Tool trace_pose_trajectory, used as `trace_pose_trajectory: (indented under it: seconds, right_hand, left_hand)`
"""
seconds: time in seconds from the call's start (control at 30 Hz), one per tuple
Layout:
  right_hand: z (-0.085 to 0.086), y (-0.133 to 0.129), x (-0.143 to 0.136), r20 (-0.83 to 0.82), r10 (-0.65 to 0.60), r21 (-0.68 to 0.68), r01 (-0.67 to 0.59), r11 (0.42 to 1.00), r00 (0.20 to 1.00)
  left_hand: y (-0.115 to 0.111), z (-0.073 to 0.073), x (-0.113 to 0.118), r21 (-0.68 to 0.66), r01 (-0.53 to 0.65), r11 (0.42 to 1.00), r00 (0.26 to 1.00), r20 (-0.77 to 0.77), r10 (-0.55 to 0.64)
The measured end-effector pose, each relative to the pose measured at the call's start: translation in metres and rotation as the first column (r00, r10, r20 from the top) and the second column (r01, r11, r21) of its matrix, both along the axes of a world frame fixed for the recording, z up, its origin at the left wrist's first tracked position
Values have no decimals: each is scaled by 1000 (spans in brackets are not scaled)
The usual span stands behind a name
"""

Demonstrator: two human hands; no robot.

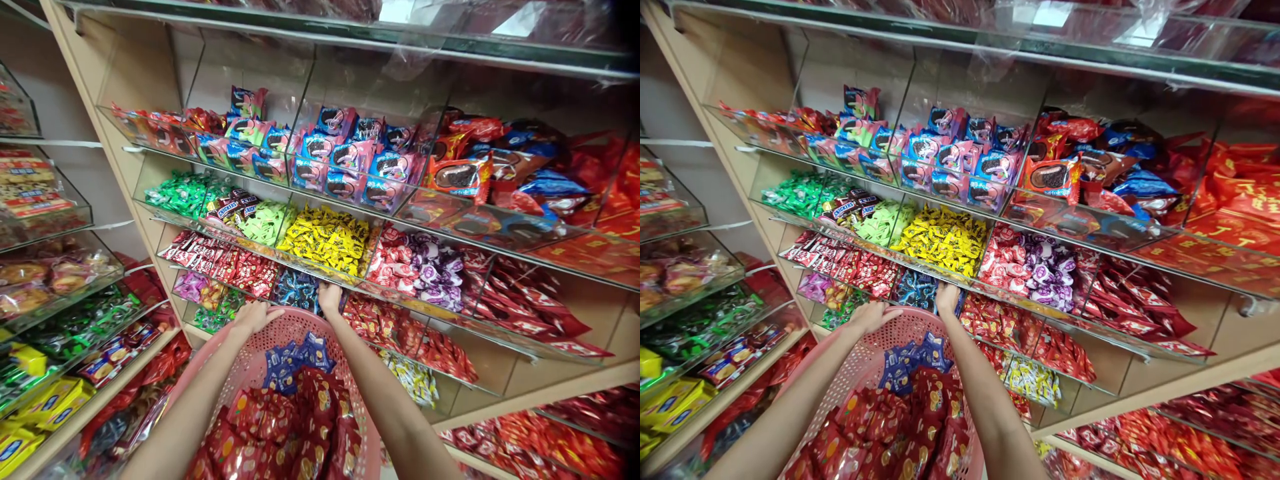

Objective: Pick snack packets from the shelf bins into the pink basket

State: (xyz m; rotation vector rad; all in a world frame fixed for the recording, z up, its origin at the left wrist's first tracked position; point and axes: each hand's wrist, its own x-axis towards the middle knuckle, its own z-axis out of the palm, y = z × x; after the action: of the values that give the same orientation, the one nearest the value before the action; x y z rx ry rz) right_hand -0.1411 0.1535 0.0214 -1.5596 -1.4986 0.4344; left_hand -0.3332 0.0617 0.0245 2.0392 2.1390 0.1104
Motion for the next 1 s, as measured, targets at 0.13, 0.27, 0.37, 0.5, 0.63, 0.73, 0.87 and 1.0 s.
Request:
trace_pose_trajectory:
  seconds: [0.13, 0.27, 0.37, 0.5, 0.63, 0.73, 0.87, 1.0]
  right_hand:
    - [6, -12, 1, -145, 81, 26, -78, 997, 986]
    - [13, -45, 2, -387, 207, 92, -186, 978, 898]
    - [13, -77, 6, -490, 285, 111, -265, 958, 824]
    - [3, -111, 12, -524, 393, 16, -453, 891, 756]
    - [-7, -119, 13, -518, 450, -210, -618, 758, 727]
    - [-13, -112, 6, -529, 461, -369, -683, 631, 712]
    - [-20, -98, -11, -499, 494, -553, -701, 451, 712]
    - [-29, -87, -25, -342, 539, -660, -605, 446, 770]
  left_hand:
    - [1, -3, -2, 4, 12, 1000, 1000, -7, -12]
    - [2, -4, -2, 1, 19, 1000, 1000, -7, -19]
    - [2, -4, -1, 1, 10, 1000, 1000, -7, -10]
    - [3, -3, -1, -14, 1, 1000, 1000, 9, -1]
    - [2, -3, -1, -4, -3, 1000, 1000, 14, 3]
    - [1, -4, -1, 1, -2, 1000, 1000, 7, 2]
    - [0, -4, -1, -6, -8, 1000, 1000, 12, 8]
    - [-1, -2, -1, 9, -7, 1000, 1000, 15, 7]
